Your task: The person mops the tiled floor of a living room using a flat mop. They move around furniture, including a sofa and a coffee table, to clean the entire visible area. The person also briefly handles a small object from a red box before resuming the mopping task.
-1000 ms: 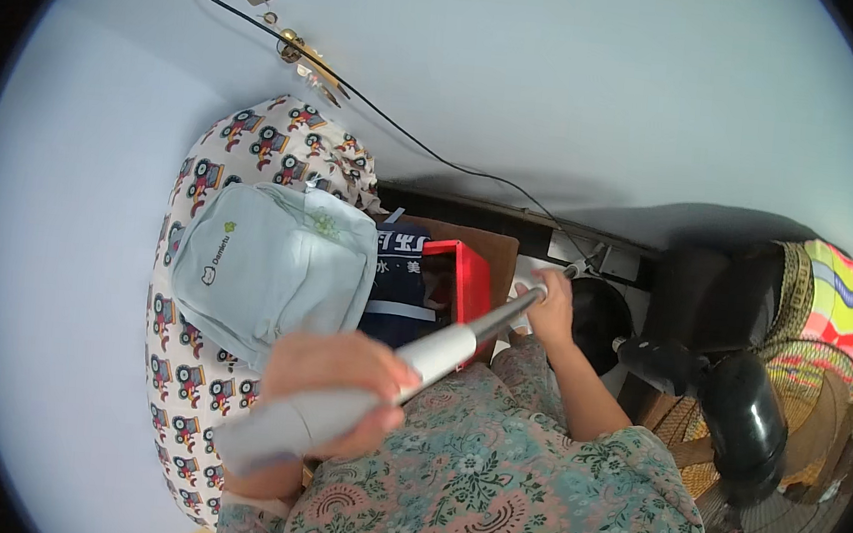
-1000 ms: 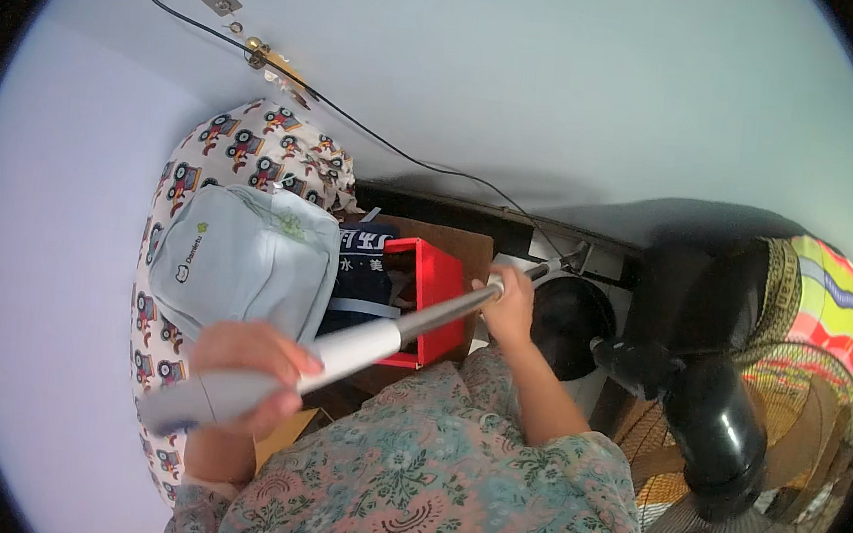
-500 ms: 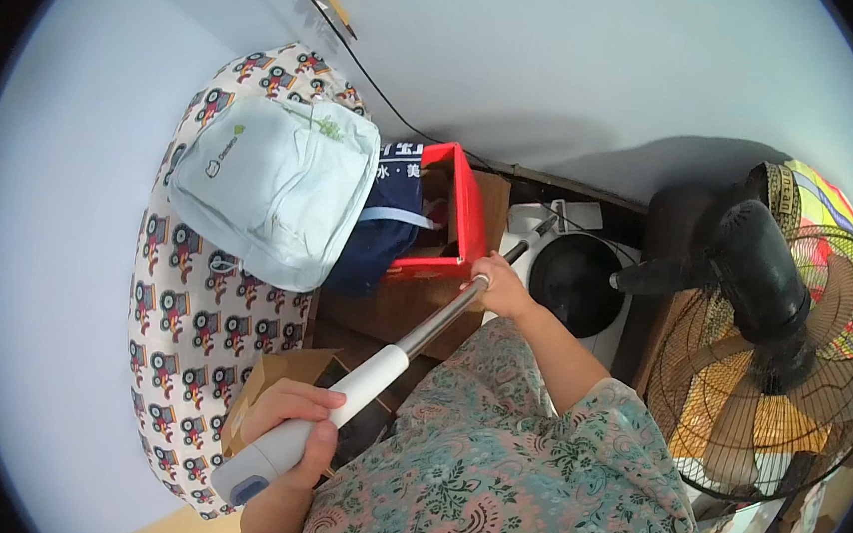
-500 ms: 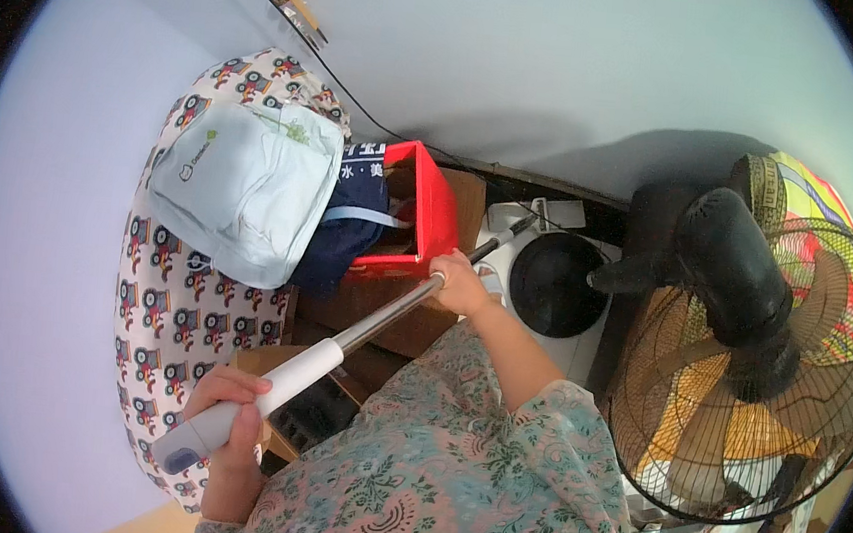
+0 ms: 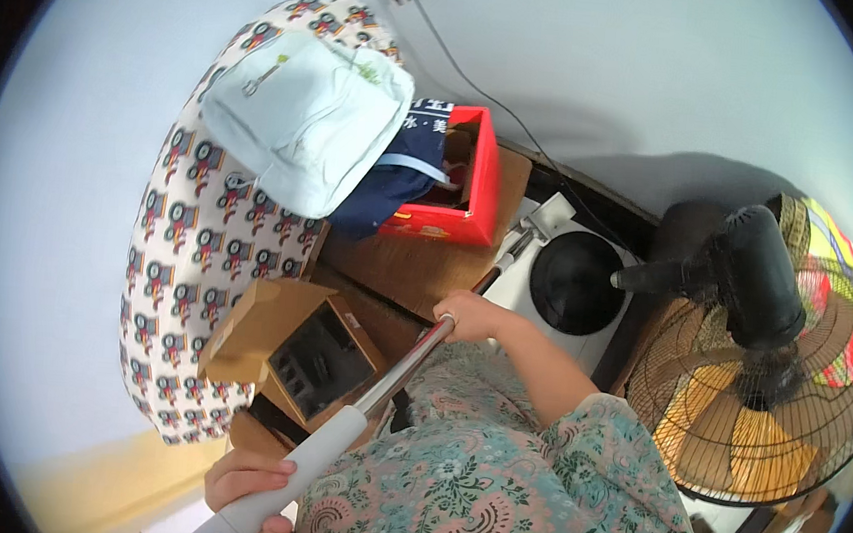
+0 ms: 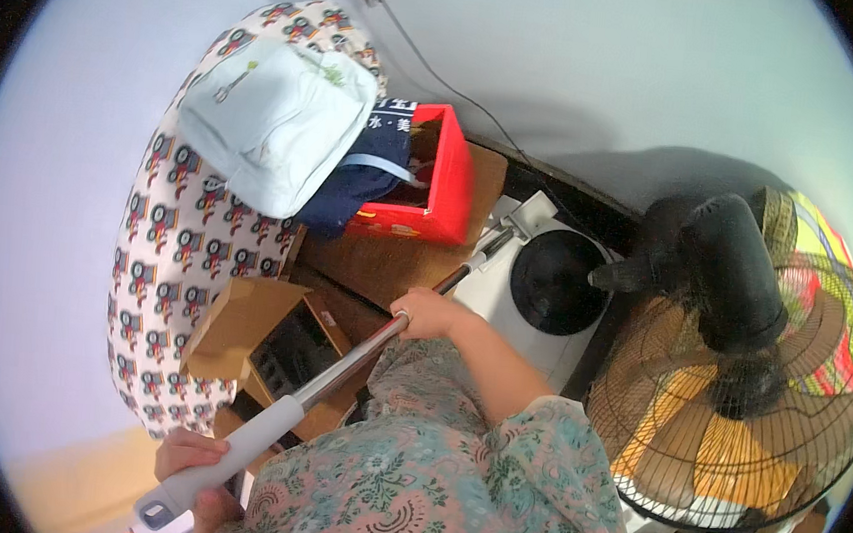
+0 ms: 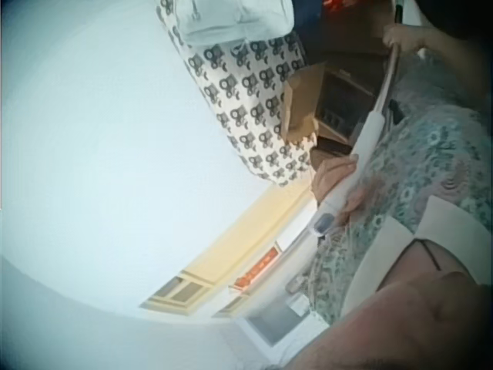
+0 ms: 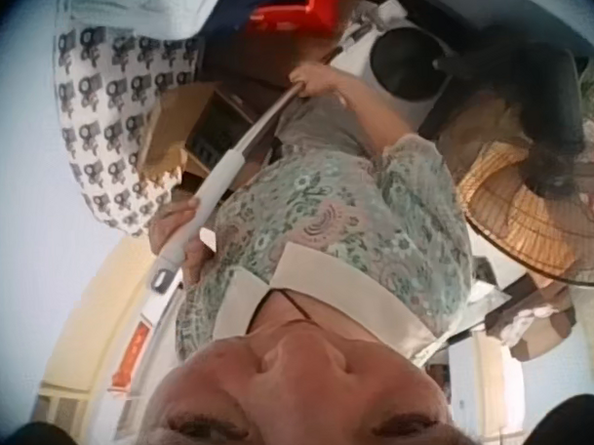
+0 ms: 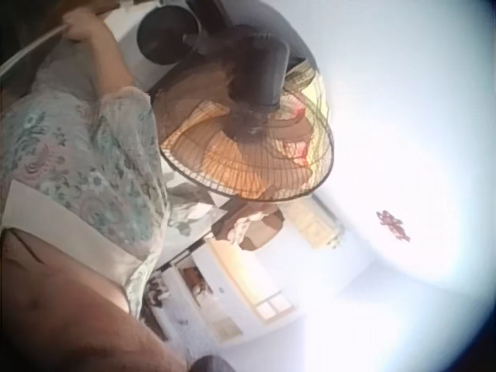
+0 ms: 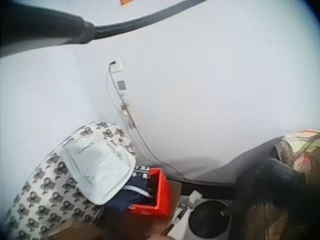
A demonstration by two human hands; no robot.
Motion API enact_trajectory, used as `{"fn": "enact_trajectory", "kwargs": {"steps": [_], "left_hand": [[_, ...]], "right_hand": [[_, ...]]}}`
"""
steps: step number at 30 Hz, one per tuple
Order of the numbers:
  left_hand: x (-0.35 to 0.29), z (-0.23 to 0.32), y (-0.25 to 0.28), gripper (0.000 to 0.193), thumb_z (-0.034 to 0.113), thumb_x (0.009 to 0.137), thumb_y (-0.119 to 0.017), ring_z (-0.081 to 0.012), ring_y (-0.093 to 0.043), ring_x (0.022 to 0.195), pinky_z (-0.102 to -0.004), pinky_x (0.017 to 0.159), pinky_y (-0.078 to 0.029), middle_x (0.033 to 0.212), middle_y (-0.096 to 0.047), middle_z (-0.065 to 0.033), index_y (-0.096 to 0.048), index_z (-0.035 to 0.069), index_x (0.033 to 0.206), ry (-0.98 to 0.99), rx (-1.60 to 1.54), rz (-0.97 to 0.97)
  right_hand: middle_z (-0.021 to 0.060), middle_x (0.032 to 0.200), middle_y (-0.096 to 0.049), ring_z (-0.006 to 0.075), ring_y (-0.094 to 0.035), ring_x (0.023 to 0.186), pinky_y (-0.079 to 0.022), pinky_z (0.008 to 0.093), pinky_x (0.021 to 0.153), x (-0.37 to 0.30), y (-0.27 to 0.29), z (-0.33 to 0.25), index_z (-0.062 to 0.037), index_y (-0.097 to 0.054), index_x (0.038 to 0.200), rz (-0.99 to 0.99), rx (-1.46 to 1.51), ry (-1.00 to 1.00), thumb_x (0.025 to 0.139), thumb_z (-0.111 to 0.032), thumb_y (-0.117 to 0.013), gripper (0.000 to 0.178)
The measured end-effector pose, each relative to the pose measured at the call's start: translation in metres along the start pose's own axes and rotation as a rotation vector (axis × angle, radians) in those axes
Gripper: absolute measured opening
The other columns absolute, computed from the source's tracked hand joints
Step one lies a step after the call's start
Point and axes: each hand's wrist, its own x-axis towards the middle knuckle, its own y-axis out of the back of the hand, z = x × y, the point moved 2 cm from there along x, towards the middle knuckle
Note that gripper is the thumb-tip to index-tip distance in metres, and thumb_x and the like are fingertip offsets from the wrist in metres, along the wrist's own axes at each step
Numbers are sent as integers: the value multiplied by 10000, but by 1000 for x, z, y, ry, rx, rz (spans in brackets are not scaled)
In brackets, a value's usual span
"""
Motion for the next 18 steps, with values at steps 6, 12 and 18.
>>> {"fn": "enact_trajectory", "kwargs": {"steps": [6,12,18], "left_hand": [[-18,9,0,160,197,740,-608,-171,-603,570,-230,478,-454,735,-652,-115,-548,49,736,31,-31,-52],[-69,55,3,100,103,702,-623,-196,-637,615,-257,572,-510,755,-654,-150,-559,37,740,206,-81,-143],[-123,64,49,121,123,720,-620,-202,-639,639,-271,587,-516,756,-652,-148,-554,30,762,122,23,-221]], "right_hand": [[87,700,-553,313,-524,793,-361,442,914,-23,-12,-2,-82,-511,671,34,39,-31,585,-161,-711,231],[88,705,-543,304,-531,809,-249,461,1052,-53,-45,-20,-88,-504,705,87,56,25,601,-180,-724,261],[107,734,-553,302,-514,939,-299,422,1015,-73,-104,-58,-69,-496,708,14,84,-56,597,-158,-718,263]]}}
